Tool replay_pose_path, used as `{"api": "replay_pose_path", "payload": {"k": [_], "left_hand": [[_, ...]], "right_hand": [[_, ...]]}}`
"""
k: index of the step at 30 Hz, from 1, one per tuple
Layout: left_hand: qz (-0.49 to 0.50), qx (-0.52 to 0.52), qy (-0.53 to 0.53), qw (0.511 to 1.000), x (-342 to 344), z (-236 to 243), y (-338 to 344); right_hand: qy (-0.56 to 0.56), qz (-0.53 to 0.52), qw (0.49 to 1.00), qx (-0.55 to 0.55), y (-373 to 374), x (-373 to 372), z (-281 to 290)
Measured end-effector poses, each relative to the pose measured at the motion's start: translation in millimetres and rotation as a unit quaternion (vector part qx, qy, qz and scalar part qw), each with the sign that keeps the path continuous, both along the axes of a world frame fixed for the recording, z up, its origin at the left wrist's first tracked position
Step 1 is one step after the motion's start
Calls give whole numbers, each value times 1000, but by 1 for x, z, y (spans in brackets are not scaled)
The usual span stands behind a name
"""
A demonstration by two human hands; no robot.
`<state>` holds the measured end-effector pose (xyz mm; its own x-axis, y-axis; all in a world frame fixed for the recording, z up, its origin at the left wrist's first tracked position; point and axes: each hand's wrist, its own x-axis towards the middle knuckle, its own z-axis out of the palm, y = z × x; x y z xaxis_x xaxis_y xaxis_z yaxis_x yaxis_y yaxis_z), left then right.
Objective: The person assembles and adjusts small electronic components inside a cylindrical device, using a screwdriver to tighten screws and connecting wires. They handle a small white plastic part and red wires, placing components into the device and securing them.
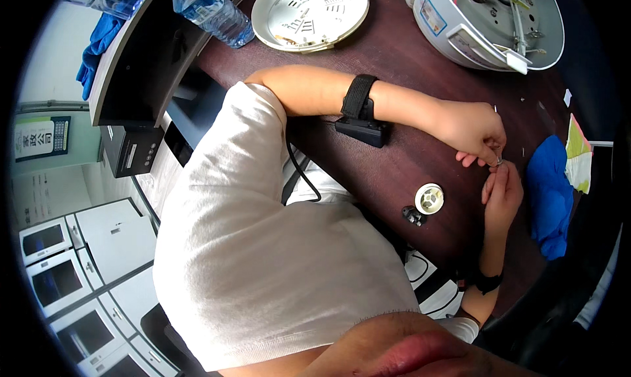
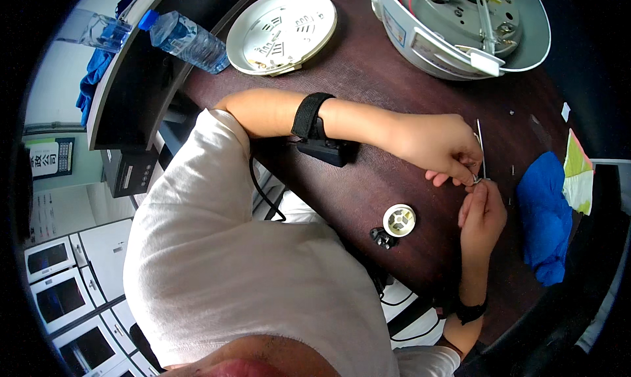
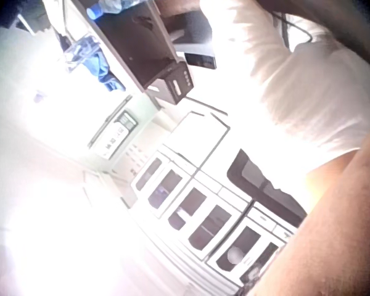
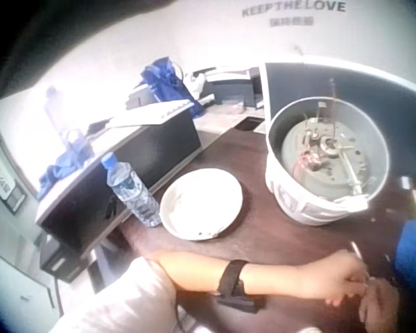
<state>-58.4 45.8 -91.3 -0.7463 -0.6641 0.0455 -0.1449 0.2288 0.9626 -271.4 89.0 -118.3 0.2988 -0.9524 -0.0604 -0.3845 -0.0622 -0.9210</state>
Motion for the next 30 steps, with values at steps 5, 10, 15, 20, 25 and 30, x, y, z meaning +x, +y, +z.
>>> {"api": "replay_pose_path", "payload": {"k": [5, 10, 15, 20, 25, 30], "left_hand": [[-3, -67, -22, 997, 1, 7, 2], [34, 5, -35, 999, -1, 10, 7], [19, -15, -70, 997, -4, 16, 8], [30, -12, -78, 996, -10, 12, 5], [47, 37, -45, 997, -12, 10, 9], [46, 37, -40, 997, -11, 11, 9]], "right_hand": [[-321, -9, 902, 289, 3, -1, 6], [69, 12, 986, -151, 9, 11, 12], [-142, 94, 982, 81, -2, -1, 10], [-349, 68, 882, 309, -2, -4, 10], [-47, 12, 988, -147, 6, 2, 4], [-144, 25, 989, 2, 3, -3, 8]]}}
